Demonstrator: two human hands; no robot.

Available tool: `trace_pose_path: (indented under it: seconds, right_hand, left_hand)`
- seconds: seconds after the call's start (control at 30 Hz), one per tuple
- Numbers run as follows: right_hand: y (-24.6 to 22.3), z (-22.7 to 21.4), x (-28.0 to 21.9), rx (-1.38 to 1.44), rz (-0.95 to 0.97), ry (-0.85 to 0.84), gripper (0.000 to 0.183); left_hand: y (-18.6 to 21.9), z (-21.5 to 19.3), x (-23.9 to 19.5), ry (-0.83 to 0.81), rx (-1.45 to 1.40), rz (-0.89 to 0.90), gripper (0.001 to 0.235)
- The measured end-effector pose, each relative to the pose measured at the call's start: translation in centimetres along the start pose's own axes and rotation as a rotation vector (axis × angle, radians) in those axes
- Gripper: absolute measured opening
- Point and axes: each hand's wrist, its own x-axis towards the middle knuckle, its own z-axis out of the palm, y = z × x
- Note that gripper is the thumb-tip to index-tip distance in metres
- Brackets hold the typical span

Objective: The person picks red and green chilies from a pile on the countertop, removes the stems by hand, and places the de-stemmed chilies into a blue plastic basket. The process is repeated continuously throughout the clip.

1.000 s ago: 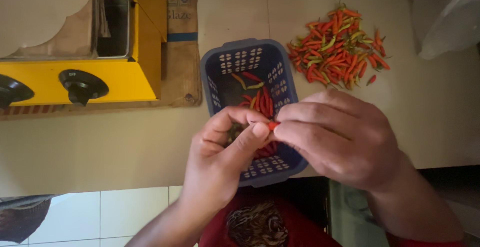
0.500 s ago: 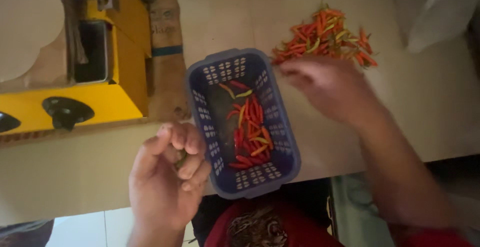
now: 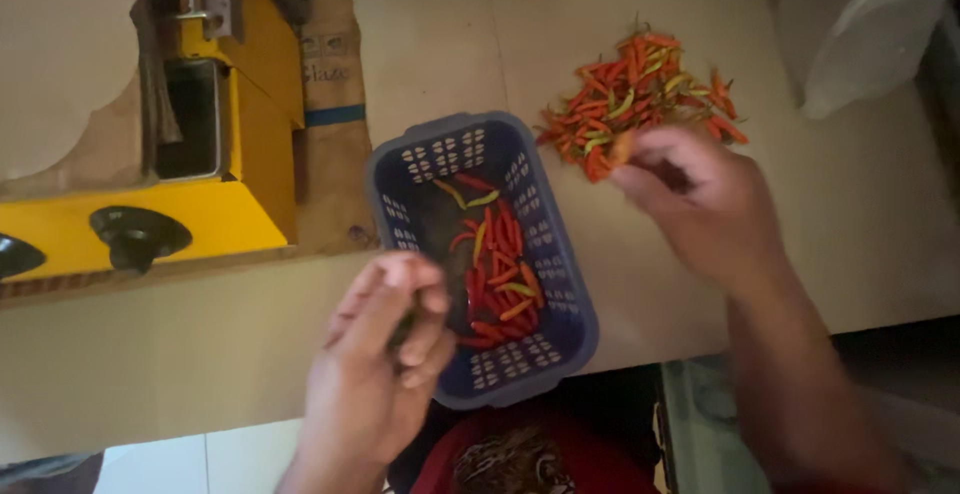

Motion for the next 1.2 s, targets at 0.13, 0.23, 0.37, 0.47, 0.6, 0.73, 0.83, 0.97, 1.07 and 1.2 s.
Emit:
trace_pose_path:
  seconds: [0.13,0.23,0.37,0.47,0.6,0.73,0.83,0.97,1.07,1.2]
  right_hand:
    - [-2.4,-0.5,-1.8,0.392,-0.09,-0.073,0.012]
    - [-4.5,0.9,-2.8,0.378,-0.093,-0.089,0.011]
    - [-6.7,2.5,-3.3,0.295,-0.199,-0.087,0.013]
    - [-7.4,2.9,-3.0,0.253,-0.251,-0.105,0.013]
    - [-7.4,2.8,-2.6,0.152,-0.363,-0.17,0.014]
    - [-6.5,3.0,-2.5,0.358,-0.203,-0.328,0.01]
    - [-5.7,3.7,-2.6,0.54,0.039,-0.405,0.01]
    - [-5.8,4.9,-2.7,0.716,0.037,-0.422,0.009]
    - [-6.0,5.1,-2.6,0.718,0.045,-0.351,0.01]
    - [-6.3,4.4,-2.2,0.264,-0.082,-0.262,0.023]
  left_hand:
    - [-2.0,2.1,0.7,-0.088,0.105,-0.124,0.016]
    - [-2.9,3.4,1.0,-0.146,0.194,-0.129,0.021]
    - [-2.9,3.9,0.5,-0.157,0.251,-0.057,0.02]
    - [-2.4,3.5,0.0,-0.091,0.318,-0.029,0.02]
    - [-2.2,2.9,-0.4,-0.136,0.581,0.18,0.014]
    - [-2.3,1.7,-0.7,-0.126,0.57,0.149,0.013]
    - [-2.4,0.4,-0.6,-0.107,0.449,0.067,0.011]
    - [-2.4,-0.6,-0.2,-0.167,0.147,0.041,0.007]
    - [-2.0,-1.0,-0.8,-0.176,-0.021,-0.031,0.008]
    - [-0.7,-1.3,-2.0,-0.351,-0.172,0.082,0.014]
